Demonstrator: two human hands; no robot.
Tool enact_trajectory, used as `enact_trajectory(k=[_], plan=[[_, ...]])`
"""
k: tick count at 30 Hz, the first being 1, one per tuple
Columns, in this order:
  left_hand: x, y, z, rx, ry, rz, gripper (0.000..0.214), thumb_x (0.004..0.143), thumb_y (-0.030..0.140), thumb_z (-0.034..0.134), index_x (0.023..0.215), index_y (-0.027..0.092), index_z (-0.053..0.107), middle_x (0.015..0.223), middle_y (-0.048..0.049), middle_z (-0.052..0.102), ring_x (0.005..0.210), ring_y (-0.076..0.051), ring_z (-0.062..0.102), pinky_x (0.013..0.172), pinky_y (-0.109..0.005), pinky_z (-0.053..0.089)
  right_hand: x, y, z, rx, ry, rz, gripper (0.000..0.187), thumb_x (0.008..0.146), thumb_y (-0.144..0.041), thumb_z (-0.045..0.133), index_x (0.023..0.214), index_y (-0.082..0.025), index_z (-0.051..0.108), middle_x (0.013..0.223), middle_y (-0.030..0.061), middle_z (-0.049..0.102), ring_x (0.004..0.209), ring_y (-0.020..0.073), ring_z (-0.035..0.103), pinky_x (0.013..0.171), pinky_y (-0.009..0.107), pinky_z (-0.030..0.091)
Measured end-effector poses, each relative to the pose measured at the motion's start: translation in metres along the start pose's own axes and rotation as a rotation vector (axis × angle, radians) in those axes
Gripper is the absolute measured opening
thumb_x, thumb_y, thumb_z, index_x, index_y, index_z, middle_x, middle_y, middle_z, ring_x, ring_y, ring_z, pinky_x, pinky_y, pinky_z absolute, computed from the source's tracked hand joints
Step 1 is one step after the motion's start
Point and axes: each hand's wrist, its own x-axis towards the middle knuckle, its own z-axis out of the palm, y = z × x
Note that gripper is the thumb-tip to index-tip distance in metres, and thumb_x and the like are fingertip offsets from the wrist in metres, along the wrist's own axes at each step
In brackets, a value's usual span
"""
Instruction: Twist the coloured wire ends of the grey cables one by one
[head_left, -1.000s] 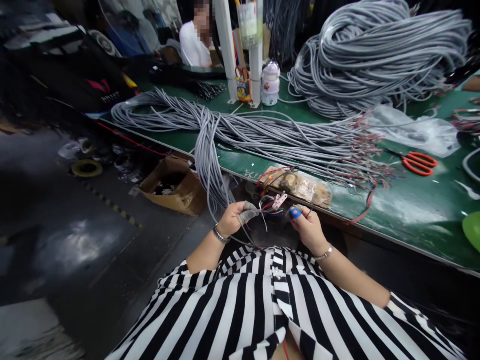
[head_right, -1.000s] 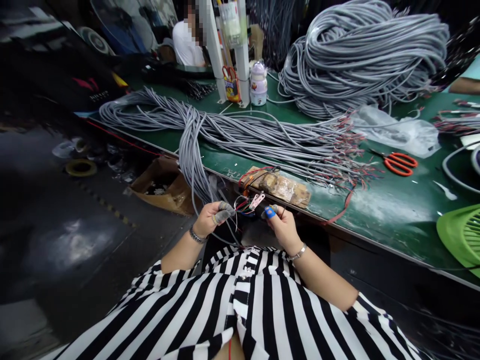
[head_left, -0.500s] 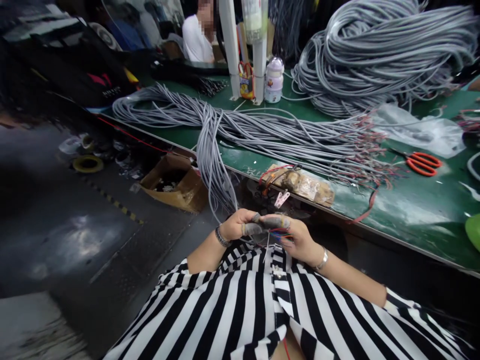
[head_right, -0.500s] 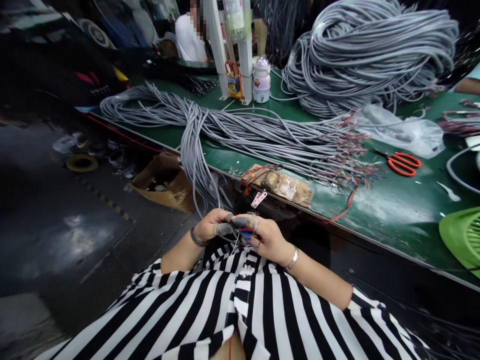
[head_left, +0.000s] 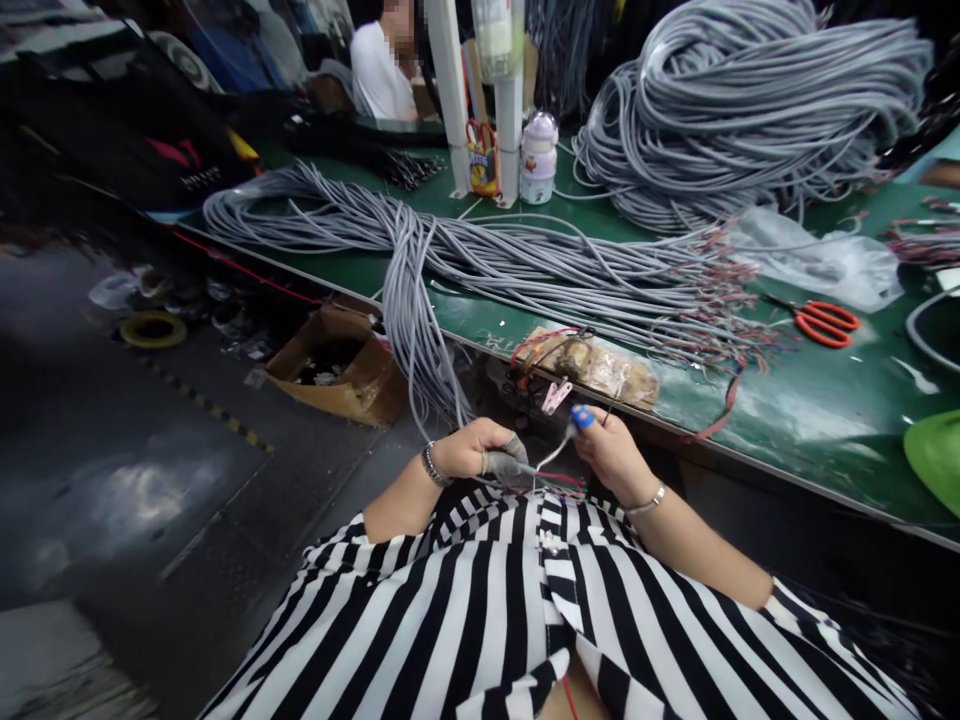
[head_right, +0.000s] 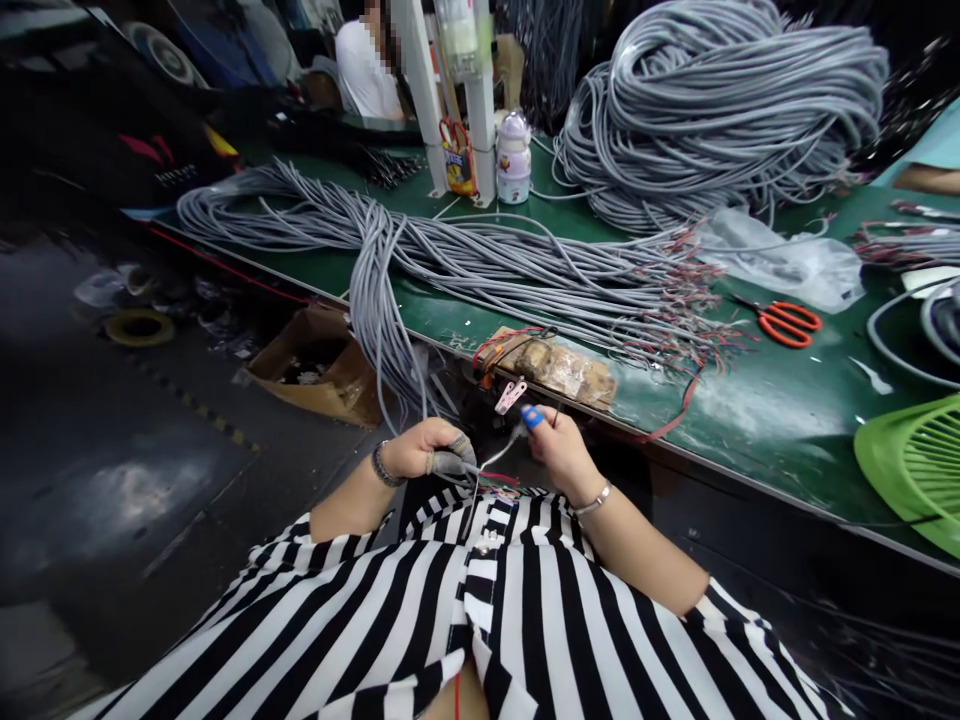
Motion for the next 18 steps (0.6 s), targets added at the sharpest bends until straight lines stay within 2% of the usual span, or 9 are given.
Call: enact_trajectory(k=[3,5,8,10,13,18], plan=[[0.0,-0.003,0.0,0.02,0.183,0.027,0.037,0.084,0.045,0.065,0.085,0.009,0.073,0.074,-0.0106,0.071,0.066,-0.015,0.065,0.063,-0.023,0.051,0.014,0.001,-0.007,0.12,0.137,0.052,0.053,0.071,-0.068,0.067,0.063,-0.019,0.046,0.047,-0.0085,0.035,0.038,0.0023,0.015,0.035,0.018,0.009],[0.002,-0.005,0.0,0.044,0.311,0.039,0.036,0.082,0.045,0.067,0.083,0.01,0.073,0.072,-0.009,0.07,0.064,-0.014,0.063,0.062,-0.022,0.05,0.022,-0.001,-0.009,0.124,0.108,0.092,0.056,0.072,-0.071,0.064,0.063,-0.018,0.05,0.05,-0.0065,0.041,0.037,0.0014,0.013,0.034,0.018,0.008],[0.008,-0.011,0.001,0.064,0.436,0.032,0.035,0.081,0.044,0.068,0.084,0.01,0.072,0.073,-0.0078,0.07,0.065,-0.014,0.061,0.063,-0.023,0.049,0.032,-0.001,-0.006,0.093,-0.024,0.139,0.059,0.071,-0.075,0.059,0.064,-0.017,0.055,0.051,-0.0045,0.045,0.037,0.0017,0.015,0.033,0.018,0.009],[0.014,-0.015,0.001,0.052,0.471,0.021,0.034,0.081,0.044,0.068,0.084,0.01,0.072,0.074,-0.0075,0.07,0.066,-0.013,0.061,0.064,-0.023,0.049,0.038,-0.001,-0.001,0.08,-0.068,0.108,0.059,0.071,-0.076,0.06,0.066,-0.017,0.057,0.05,-0.0045,0.045,0.037,0.0032,0.021,0.033,0.019,0.013],[0.022,-0.023,0.001,0.001,0.491,0.007,0.037,0.079,0.047,0.069,0.083,0.01,0.071,0.073,-0.0063,0.069,0.065,-0.012,0.059,0.064,-0.022,0.047,0.042,0.0,0.006,0.078,-0.033,0.047,0.059,0.067,-0.076,0.064,0.064,-0.017,0.056,0.047,-0.0049,0.043,0.038,0.005,0.028,0.035,0.019,0.018],[0.028,-0.034,0.002,-0.063,0.512,-0.037,0.039,0.078,0.048,0.07,0.082,0.009,0.07,0.065,-0.0026,0.063,0.058,-0.009,0.05,0.056,-0.02,0.041,0.044,0.0,0.013,0.19,-0.033,0.099,0.058,0.061,-0.072,0.072,0.061,-0.017,0.054,0.045,-0.0073,0.037,0.038,0.0036,0.024,0.036,0.017,0.014]])
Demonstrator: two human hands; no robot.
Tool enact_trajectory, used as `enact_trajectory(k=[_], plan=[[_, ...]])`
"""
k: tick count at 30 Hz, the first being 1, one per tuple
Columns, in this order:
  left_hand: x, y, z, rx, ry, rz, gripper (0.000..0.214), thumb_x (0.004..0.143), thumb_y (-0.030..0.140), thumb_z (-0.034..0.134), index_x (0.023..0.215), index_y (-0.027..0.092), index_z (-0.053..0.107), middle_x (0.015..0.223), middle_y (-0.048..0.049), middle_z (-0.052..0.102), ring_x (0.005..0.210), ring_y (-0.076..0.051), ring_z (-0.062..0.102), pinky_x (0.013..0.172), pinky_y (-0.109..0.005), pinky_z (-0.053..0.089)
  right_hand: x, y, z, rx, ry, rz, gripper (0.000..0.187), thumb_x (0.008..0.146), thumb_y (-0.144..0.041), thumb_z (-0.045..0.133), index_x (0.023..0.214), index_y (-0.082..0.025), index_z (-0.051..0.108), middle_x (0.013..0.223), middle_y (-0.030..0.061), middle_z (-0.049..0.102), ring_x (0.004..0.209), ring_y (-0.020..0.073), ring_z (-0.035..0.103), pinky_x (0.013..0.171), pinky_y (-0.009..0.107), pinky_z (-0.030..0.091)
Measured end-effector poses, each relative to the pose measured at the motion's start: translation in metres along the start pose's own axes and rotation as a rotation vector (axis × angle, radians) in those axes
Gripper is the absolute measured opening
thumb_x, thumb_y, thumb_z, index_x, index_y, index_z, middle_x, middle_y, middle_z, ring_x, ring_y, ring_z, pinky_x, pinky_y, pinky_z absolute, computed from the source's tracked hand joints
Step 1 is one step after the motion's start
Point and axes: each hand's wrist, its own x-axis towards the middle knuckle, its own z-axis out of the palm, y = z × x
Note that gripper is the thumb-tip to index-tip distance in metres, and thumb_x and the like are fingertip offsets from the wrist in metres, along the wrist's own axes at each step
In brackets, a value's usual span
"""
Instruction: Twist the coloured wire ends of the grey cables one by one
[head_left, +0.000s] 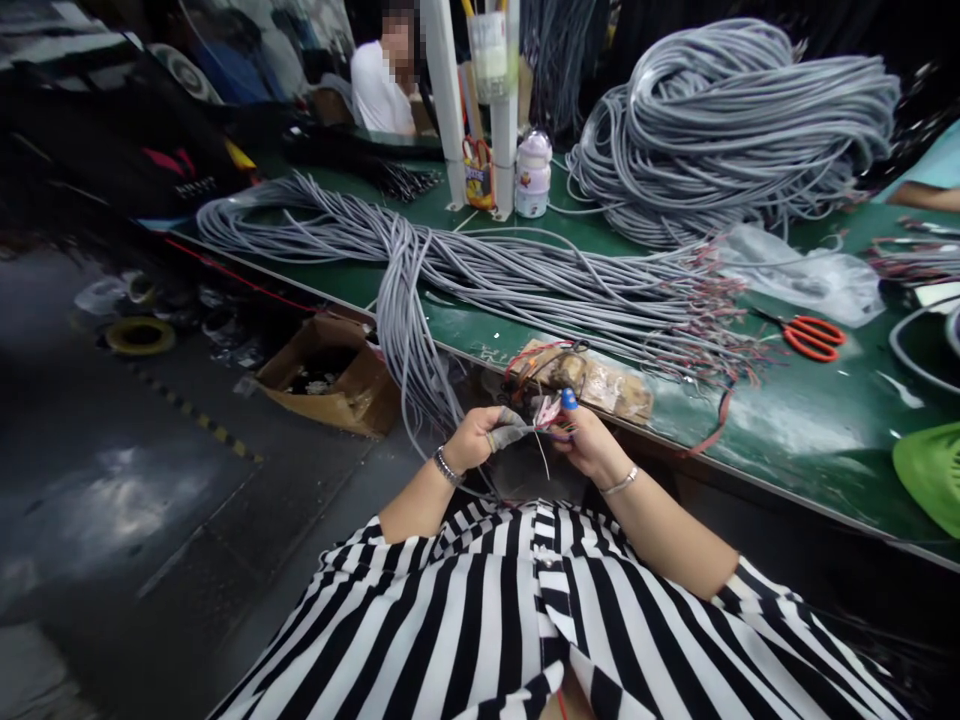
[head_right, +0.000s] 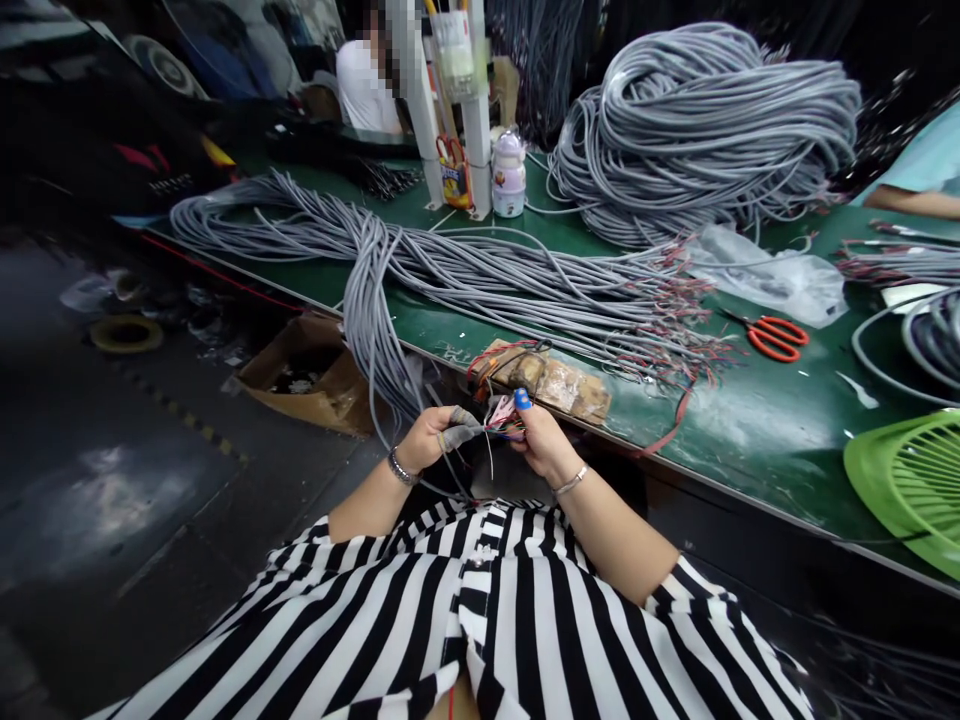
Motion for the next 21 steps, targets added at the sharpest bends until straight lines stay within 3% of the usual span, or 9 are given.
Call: enact_trajectory(k=[7,10,14,18,21], plan=[[0.003,-0.009,0.005,0.007,-0.091,-0.014,0.038,0.08,0.046,0.069,0.081,0.008,0.068,0.066,-0.0025,0.061,0.06,-0.009,0.05,0.059,-0.021,0.041,0.006,0.006,0.004,0.071,0.035,-0.08,0.054,0.063,-0.069,0.073,0.062,-0.018,0.055,0.047,-0.0044,0.044,0.042,0.0076,0.036,0.04,0.022,0.028],[0.004,-0.012,0.005,0.018,-0.115,-0.02,0.037,0.079,0.045,0.07,0.08,0.008,0.068,0.066,-0.0023,0.061,0.061,-0.01,0.051,0.061,-0.021,0.042,0.007,0.009,0.003,0.104,0.032,-0.053,0.055,0.061,-0.069,0.074,0.061,-0.019,0.054,0.043,-0.0068,0.038,0.039,0.0056,0.028,0.039,0.021,0.024],[0.0,-0.007,0.003,-0.005,-0.141,-0.036,0.039,0.077,0.047,0.071,0.079,0.009,0.069,0.066,-0.0032,0.063,0.061,-0.011,0.054,0.06,-0.021,0.044,0.005,0.009,0.003,0.134,0.029,0.004,0.058,0.064,-0.075,0.067,0.07,-0.018,0.059,0.048,-0.0048,0.046,0.037,0.0052,0.028,0.035,0.021,0.019],[-0.014,0.004,0.0,-0.053,-0.173,-0.08,0.041,0.073,0.049,0.074,0.078,0.009,0.07,0.066,-0.0053,0.066,0.059,-0.012,0.057,0.058,-0.021,0.047,0.002,0.013,-0.004,0.118,-0.03,0.062,0.061,0.067,-0.08,0.059,0.071,-0.019,0.055,0.045,-0.0079,0.038,0.034,0.0046,0.019,0.033,0.021,0.01],[-0.028,0.01,-0.002,-0.072,-0.151,-0.09,0.041,0.075,0.05,0.073,0.078,0.009,0.071,0.065,-0.0064,0.067,0.058,-0.012,0.06,0.057,-0.022,0.049,0.0,0.016,-0.011,0.112,-0.037,0.065,0.06,0.064,-0.078,0.064,0.072,-0.02,0.052,0.051,-0.0073,0.044,0.037,0.0035,0.016,0.034,0.02,0.006]])
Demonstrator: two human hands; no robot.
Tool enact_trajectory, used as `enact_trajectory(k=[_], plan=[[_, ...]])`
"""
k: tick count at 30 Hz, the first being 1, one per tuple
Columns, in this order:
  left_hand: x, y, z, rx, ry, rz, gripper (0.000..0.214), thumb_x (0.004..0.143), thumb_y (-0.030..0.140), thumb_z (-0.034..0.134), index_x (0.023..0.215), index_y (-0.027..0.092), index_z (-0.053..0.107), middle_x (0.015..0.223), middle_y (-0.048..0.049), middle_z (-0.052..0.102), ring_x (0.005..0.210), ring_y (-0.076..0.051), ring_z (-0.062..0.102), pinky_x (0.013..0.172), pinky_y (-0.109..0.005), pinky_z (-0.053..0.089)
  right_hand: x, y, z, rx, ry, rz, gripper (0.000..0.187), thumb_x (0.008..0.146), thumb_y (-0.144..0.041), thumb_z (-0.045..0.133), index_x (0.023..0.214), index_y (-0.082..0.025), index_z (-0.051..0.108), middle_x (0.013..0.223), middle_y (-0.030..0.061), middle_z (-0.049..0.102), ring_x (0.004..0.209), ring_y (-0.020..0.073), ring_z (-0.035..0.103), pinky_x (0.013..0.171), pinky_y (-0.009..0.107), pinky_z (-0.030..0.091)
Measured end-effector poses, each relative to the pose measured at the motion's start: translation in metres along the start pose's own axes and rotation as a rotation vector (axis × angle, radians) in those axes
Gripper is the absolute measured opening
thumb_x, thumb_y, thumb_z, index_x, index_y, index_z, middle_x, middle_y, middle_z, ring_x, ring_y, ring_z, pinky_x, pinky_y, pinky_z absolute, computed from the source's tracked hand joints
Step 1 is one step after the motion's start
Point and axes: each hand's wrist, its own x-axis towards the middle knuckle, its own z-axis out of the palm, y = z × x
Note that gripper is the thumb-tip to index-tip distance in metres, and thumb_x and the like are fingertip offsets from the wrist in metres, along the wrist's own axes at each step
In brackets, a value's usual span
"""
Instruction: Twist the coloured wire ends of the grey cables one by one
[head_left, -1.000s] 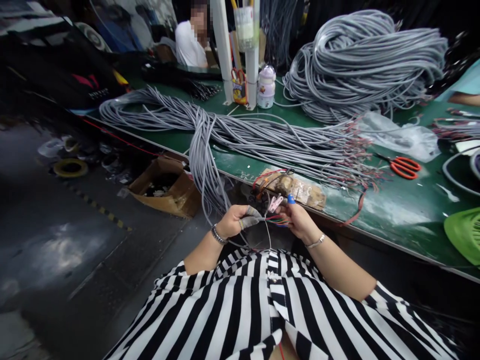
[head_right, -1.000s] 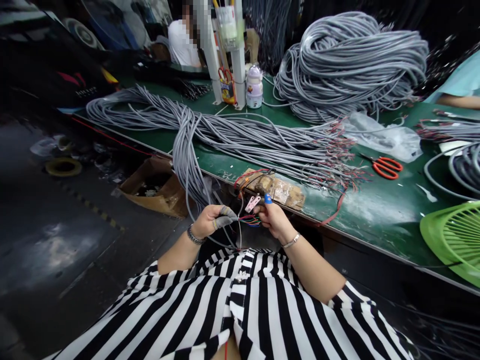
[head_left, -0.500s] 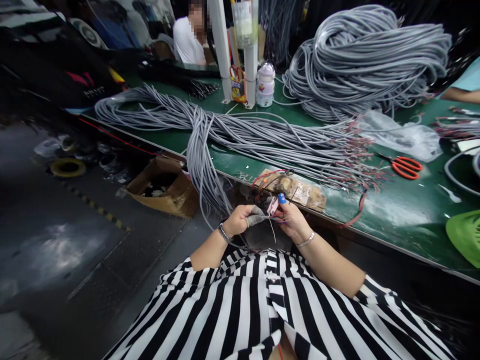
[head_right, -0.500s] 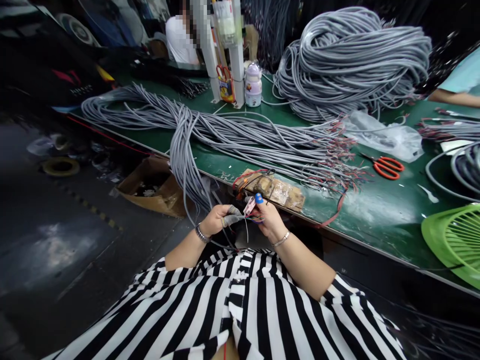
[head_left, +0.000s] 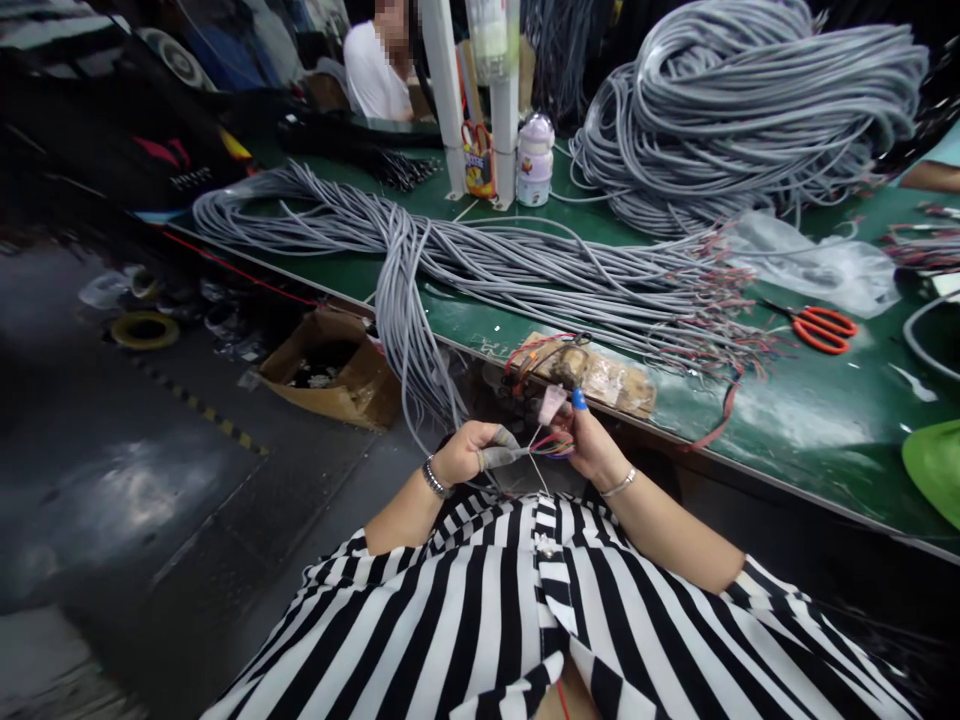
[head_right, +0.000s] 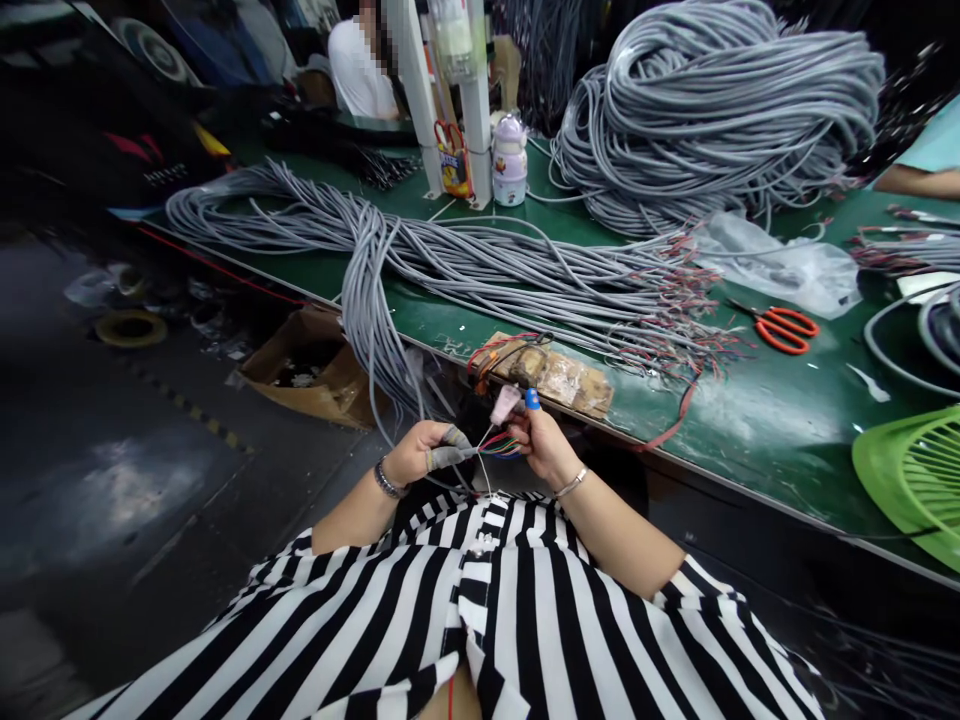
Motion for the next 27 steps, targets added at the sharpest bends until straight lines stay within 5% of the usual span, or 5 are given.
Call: enact_trajectory(k=[6,13,27], plan=[[-0.025,0.007,0.003,0.026,-0.113,0.01,0.036,0.08,0.044,0.07,0.081,0.009,0.073,0.073,-0.0123,0.072,0.065,-0.017,0.067,0.063,-0.025,0.054,-0.006,-0.001,-0.008,-0.066,-0.006,-0.012,0.059,0.065,-0.076,0.064,0.073,-0.018,0.055,0.061,-0.0025,0.054,0.04,0.0025,0.011,0.038,0.021,0.001],[-0.025,0.006,0.002,0.048,0.135,0.069,0.032,0.079,0.042,0.071,0.082,0.01,0.072,0.07,-0.0082,0.071,0.062,-0.014,0.064,0.059,-0.022,0.052,-0.007,-0.009,-0.007,-0.11,-0.042,-0.014,0.056,0.075,-0.072,0.058,0.075,-0.017,0.059,0.051,-0.0046,0.046,0.039,0.0029,0.007,0.037,0.021,0.003],[0.002,-0.008,0.017,0.018,0.238,0.031,0.033,0.072,0.042,0.077,0.08,0.011,0.071,0.068,-0.0052,0.068,0.062,-0.012,0.059,0.061,-0.022,0.049,0.004,-0.006,0.005,-0.043,0.034,-0.065,0.052,0.067,-0.067,0.071,0.072,-0.016,0.062,0.05,-0.0051,0.044,0.04,0.0039,0.026,0.036,0.019,0.014]])
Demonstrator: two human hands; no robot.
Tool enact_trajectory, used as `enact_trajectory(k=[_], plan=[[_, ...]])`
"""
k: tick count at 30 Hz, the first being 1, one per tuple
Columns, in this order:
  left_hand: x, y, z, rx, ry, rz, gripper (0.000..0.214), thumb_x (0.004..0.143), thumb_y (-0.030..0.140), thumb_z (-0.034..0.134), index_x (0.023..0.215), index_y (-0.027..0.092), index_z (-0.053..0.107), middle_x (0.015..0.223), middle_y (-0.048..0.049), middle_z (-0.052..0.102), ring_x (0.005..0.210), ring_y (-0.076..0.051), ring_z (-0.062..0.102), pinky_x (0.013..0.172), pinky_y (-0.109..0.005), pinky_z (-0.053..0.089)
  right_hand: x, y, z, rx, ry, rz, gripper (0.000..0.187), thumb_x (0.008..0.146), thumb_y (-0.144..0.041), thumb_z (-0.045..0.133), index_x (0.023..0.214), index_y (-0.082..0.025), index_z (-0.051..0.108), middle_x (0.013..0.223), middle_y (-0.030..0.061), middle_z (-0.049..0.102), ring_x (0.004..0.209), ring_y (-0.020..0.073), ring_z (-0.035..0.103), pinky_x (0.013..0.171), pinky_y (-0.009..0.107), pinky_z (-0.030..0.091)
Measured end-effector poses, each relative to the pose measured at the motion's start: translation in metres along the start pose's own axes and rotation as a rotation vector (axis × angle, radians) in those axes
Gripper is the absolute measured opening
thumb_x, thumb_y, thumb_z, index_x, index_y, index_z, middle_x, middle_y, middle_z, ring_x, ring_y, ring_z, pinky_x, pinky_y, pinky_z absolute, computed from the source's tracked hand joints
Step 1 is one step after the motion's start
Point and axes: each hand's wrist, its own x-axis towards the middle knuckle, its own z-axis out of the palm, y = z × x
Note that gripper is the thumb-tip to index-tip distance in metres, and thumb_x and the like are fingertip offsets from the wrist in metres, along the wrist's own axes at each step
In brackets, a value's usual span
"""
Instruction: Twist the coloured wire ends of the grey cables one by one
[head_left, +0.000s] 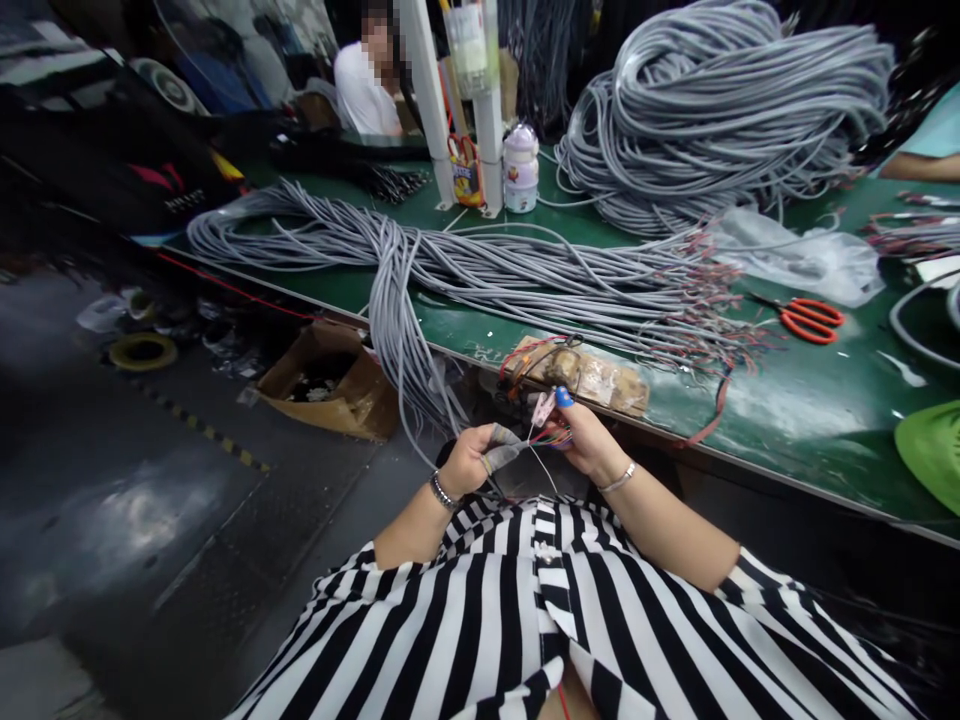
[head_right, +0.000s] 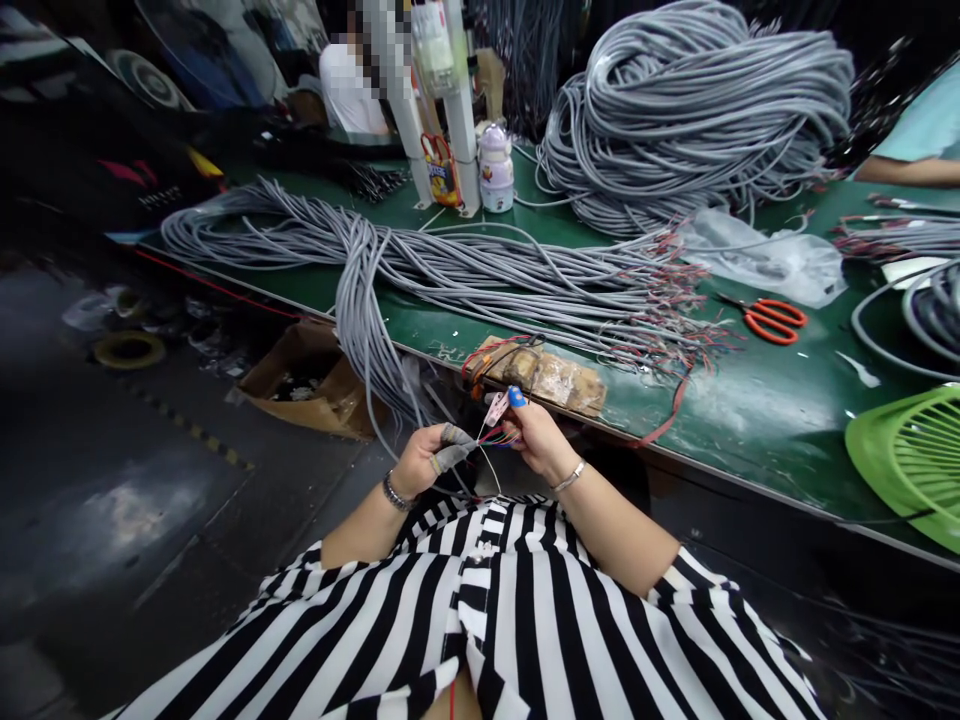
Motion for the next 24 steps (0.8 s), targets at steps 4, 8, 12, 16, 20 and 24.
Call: enact_trajectory(k=[4,8,12,16,20,24], plan=[[0.0,-0.003,0.002,0.017,-0.028,-0.002,0.034,0.073,0.043,0.076,0.078,0.01,0.07,0.066,-0.0045,0.066,0.06,-0.012,0.058,0.059,-0.022,0.048,-0.002,-0.003,0.006,0.033,-0.013,-0.032,0.052,0.065,-0.066,0.074,0.071,-0.016,0.061,0.045,-0.009,0.034,0.039,0.0031,0.02,0.036,0.019,0.015],[-0.006,-0.003,0.002,0.041,-0.09,-0.005,0.036,0.076,0.045,0.073,0.079,0.01,0.069,0.067,-0.005,0.067,0.06,-0.012,0.06,0.059,-0.022,0.048,-0.003,-0.002,0.008,0.06,-0.015,0.012,0.053,0.066,-0.067,0.072,0.076,-0.017,0.061,0.05,-0.0084,0.038,0.039,0.0024,0.019,0.035,0.019,0.011],[-0.021,-0.003,-0.005,0.107,-0.161,0.001,0.034,0.083,0.045,0.065,0.083,0.011,0.069,0.07,-0.0059,0.069,0.063,-0.014,0.063,0.06,-0.022,0.049,-0.006,0.002,0.001,0.06,0.003,0.046,0.055,0.068,-0.072,0.066,0.076,-0.018,0.059,0.06,-0.0035,0.053,0.04,0.0026,0.021,0.036,0.019,0.008],[-0.039,-0.016,-0.018,0.529,-0.331,0.009,0.021,0.087,0.032,0.059,0.084,0.014,0.069,0.076,-0.006,0.07,0.07,-0.016,0.066,0.067,-0.025,0.049,-0.014,0.008,-0.01,-0.064,-0.023,0.013,0.058,0.069,-0.075,0.062,0.075,-0.016,0.061,0.058,-0.0021,0.053,0.04,0.0024,0.015,0.037,0.02,0.006],[-0.049,-0.039,-0.038,1.184,-0.329,-0.208,0.014,0.074,0.014,0.062,0.086,0.015,0.069,0.086,-0.01,0.07,0.086,-0.025,0.066,0.077,-0.034,0.049,-0.023,0.01,-0.024,-0.287,0.047,-0.136,0.056,0.075,-0.072,0.058,0.068,-0.017,0.06,0.047,-0.0044,0.042,0.038,0.0042,0.018,0.038,0.021,0.011],[-0.038,-0.032,-0.058,1.102,-0.476,-0.259,0.029,0.068,0.019,0.07,0.097,0.019,0.07,0.093,-0.0064,0.071,0.086,-0.023,0.067,0.076,-0.029,0.05,-0.028,-0.012,-0.045,-0.536,0.12,-0.461,0.049,0.082,-0.064,0.056,0.07,-0.017,0.064,0.057,0.0021,0.057,0.043,0.0084,0.037,0.041,0.023,0.028]])
